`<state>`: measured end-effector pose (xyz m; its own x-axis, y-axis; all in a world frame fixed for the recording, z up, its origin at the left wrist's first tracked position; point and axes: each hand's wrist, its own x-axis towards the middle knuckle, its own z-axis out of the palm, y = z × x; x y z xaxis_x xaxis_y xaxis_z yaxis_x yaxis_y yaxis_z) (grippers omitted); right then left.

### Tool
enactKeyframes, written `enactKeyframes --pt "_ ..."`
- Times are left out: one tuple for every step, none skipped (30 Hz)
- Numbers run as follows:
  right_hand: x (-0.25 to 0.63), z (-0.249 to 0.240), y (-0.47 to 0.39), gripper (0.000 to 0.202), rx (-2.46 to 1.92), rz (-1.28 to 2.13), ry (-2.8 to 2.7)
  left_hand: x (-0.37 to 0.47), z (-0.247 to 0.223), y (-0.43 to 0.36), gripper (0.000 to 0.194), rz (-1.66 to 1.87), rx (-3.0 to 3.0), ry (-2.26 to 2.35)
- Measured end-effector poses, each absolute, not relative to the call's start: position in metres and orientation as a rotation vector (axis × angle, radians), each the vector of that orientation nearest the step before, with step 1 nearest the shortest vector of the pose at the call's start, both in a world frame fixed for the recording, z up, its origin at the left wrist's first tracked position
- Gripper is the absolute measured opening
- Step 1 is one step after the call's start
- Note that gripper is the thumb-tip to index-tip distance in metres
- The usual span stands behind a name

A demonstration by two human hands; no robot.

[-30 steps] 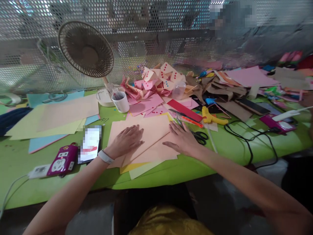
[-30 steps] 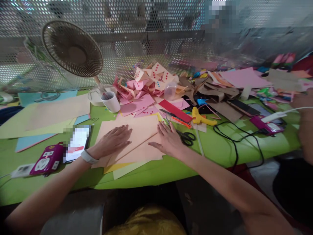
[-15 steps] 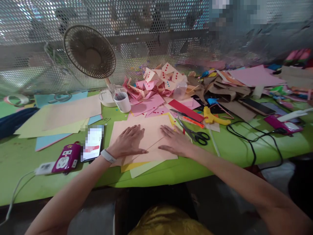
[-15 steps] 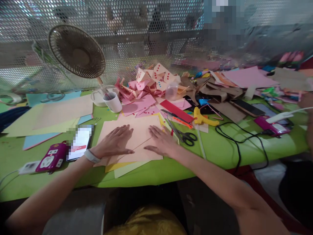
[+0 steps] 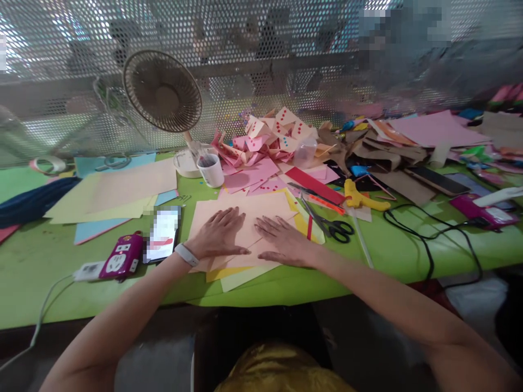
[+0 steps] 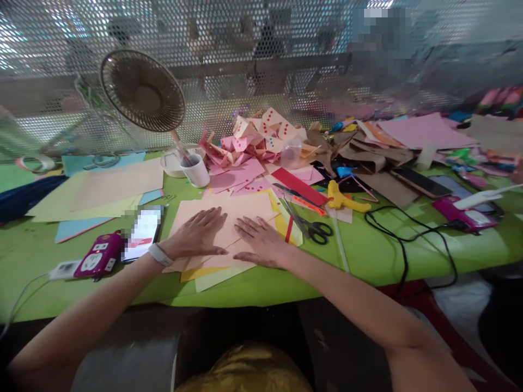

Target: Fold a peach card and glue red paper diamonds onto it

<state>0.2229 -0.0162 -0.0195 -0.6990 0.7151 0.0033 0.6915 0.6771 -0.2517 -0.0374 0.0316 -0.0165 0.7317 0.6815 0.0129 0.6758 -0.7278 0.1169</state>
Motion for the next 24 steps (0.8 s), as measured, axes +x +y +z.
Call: enactKeyframes --pt "0.223 -0.021 -0.016 0.085 -1.181 0.367 -2.783 -0.039 -0.016 0.031 0.105 0.070 2.828 1.109" --pt "0.223 -0.022 -0.016 0.086 -1.187 0.377 -2.784 -0.040 -0.016 0.030 0.106 0.058 2.835 1.107" --pt "0.224 -0.023 -0.017 0.086 -1.188 0.381 -2.785 -0.042 -0.015 0.029 0.107 0.048 2.845 1.108" --pt "0.224 -0.024 -0.017 0.086 -1.189 0.380 -2.785 -0.045 -0.014 0.027 0.108 0.040 2.854 1.115" --pt "0.224 -0.024 -0.017 0.086 -1.189 0.376 -2.784 -0.049 -0.013 0.024 0.109 0.030 2.862 1.123" --pt "0.225 -0.024 -0.017 0.086 -1.190 0.370 -2.782 -0.053 -0.013 0.022 0.110 0.017 2.866 1.133" --pt "0.225 -0.023 -0.018 0.086 -1.190 0.362 -2.781 -0.058 -0.012 0.020 0.111 0.004 2.867 1.145" --pt "0.224 -0.023 -0.017 0.086 -1.189 0.353 -2.779 -0.064 -0.011 0.017 0.112 -0.010 2.867 1.153" --pt "0.224 -0.022 -0.017 0.085 -1.185 0.343 -2.780 -0.069 -0.010 0.016 0.114 -0.022 2.866 1.155" --pt "0.224 -0.021 -0.015 0.084 -1.179 0.333 -2.783 -0.075 -0.008 0.015 0.115 -0.031 2.867 1.150" --pt "0.224 -0.021 -0.013 0.081 -1.173 0.319 -2.787 -0.080 -0.006 0.014 0.117 -0.035 2.868 1.137" --pt "0.224 -0.021 -0.010 0.075 -1.168 0.295 -2.791 -0.085 -0.003 0.014 0.119 -0.039 2.870 1.115" --pt "0.224 -0.021 -0.007 0.069 -1.159 0.259 -2.798 -0.089 0.001 0.015 0.121 -0.042 2.869 1.093" --pt "0.225 -0.022 -0.003 0.062 -1.145 0.207 -2.808 -0.092 0.005 0.016 0.124 -0.049 2.866 1.074" --pt "0.225 -0.023 0.001 0.054 -1.125 0.140 -2.817 -0.094 0.010 0.017 0.125 -0.053 2.858 1.068" --pt "0.226 -0.024 0.005 0.047 -1.094 0.059 -2.825 -0.096 0.015 0.017 0.126 -0.050 2.844 1.074" --pt "0.226 -0.024 0.008 0.041 -1.048 -0.028 -2.835 -0.096 0.021 0.018 0.124 -0.037 2.821 1.090" --pt "0.227 -0.025 0.010 0.036 -0.988 -0.111 -2.846 -0.096 0.027 0.018 0.121 -0.010 2.791 1.110" --pt "0.228 -0.025 0.011 0.033 -0.916 -0.191 -2.860 -0.095 0.032 0.017 0.117 0.035 2.754 1.130" --pt "0.228 -0.024 0.012 0.031 -0.837 -0.268 -2.877 -0.093 0.038 0.016 0.110 0.093 2.713 1.146" --pt "0.229 -0.023 0.012 0.032 -0.756 -0.341 -2.894 -0.091 0.042 0.014 0.102 0.162 2.671 1.159" --pt "0.229 -0.022 0.012 0.033 -0.686 -0.403 -2.909 -0.090 0.047 0.012 0.093 0.240 2.630 1.170" --pt "0.229 -0.020 0.011 0.033 -0.635 -0.453 -2.917 -0.088 0.051 0.008 0.084 0.332 2.592 1.180" --pt "0.229 -0.018 0.012 0.033 -0.610 -0.487 -2.916 -0.086 0.055 0.004 0.074 0.445 2.558 1.192"
